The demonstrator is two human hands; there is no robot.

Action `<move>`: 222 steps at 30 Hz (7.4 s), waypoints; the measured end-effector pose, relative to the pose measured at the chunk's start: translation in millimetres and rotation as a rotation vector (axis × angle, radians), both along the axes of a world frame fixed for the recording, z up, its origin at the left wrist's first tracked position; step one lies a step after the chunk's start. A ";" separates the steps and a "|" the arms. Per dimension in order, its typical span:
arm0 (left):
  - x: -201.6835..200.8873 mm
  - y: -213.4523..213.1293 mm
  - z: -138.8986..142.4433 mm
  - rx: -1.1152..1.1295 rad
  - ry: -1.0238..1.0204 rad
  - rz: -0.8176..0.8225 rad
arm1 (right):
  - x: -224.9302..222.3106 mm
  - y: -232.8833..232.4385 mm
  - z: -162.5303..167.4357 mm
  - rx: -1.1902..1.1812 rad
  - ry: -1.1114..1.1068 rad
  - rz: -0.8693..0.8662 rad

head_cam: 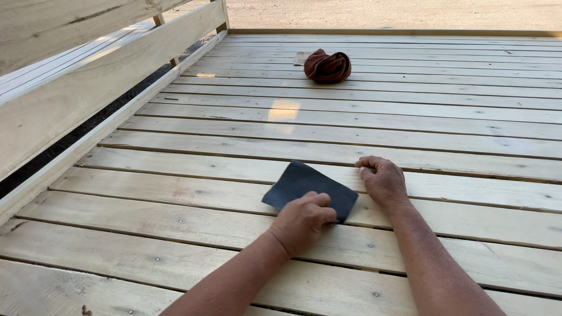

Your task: The person sands the wooden slatted floor of an outdoor structure by hand, rubbing a sheet of sandpaper back and forth across the planks. They work along the edge rail first, then move across the open floor, sanding different boards one after another.

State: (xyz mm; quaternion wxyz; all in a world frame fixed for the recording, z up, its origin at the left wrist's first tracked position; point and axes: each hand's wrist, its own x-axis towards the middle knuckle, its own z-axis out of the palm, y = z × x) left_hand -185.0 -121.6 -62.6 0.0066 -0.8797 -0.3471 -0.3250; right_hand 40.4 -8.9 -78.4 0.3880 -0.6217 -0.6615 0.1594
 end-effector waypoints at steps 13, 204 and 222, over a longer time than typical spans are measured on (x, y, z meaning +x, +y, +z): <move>-71.1 -3.0 23.2 -0.419 0.103 0.225 | -2.6 2.2 -2.3 -0.048 -0.018 -0.035; -36.2 -3.3 5.2 0.307 0.537 0.094 | 115.3 -30.2 -7.9 -0.035 -0.061 -0.190; -70.5 -10.8 4.6 0.313 0.493 0.164 | 115.8 -28.5 -11.3 -0.024 -0.100 -0.183</move>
